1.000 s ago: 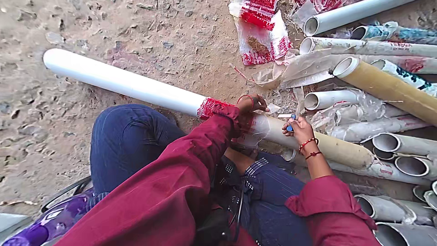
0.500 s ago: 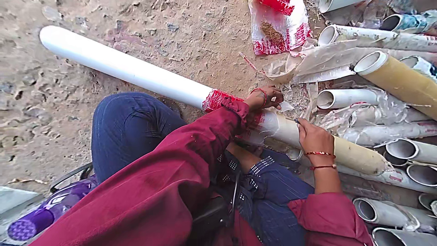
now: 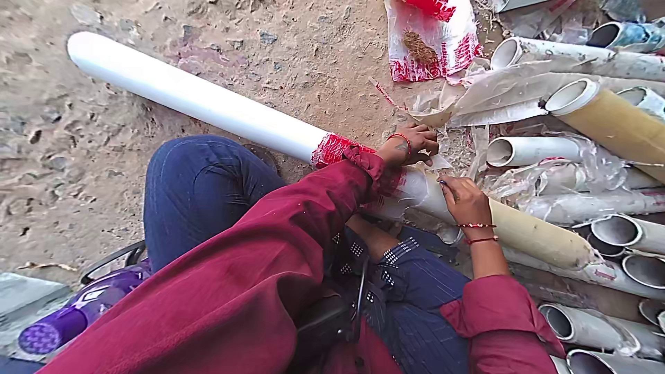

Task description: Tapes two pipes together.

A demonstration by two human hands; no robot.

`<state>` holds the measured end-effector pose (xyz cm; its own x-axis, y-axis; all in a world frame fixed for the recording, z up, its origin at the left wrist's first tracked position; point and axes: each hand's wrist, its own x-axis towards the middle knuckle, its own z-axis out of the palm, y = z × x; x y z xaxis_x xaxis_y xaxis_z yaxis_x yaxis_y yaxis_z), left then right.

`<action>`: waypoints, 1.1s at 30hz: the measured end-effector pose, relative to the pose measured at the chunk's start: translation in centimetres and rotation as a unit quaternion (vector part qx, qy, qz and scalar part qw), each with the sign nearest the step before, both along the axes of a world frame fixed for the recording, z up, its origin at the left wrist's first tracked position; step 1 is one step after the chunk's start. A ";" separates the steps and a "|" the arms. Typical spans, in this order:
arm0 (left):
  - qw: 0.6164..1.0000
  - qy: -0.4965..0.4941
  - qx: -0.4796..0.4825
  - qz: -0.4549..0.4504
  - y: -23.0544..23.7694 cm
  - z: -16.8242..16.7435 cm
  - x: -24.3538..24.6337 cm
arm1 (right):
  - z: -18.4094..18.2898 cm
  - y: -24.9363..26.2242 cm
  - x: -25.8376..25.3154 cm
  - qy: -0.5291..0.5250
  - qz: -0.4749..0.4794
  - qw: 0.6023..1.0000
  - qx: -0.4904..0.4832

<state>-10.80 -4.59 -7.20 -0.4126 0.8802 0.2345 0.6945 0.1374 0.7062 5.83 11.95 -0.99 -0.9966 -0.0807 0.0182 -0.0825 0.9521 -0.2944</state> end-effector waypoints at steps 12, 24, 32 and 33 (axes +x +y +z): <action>0.998 0.057 0.004 0.002 0.1 -0.1 0.2 | 1.3 1.1 -0.8 -0.114 0.027 0.988 0.102; 0.998 0.054 0.007 -0.010 -0.1 0.2 0.1 | -0.7 1.4 -0.8 0.075 0.055 0.995 0.032; 0.999 0.051 0.012 -0.005 0.0 -0.1 0.0 | -1.1 1.3 -1.0 0.026 0.076 0.997 0.020; 0.998 0.054 0.017 -0.003 0.0 -0.2 0.0 | -1.1 1.3 -1.1 0.023 0.079 0.996 0.026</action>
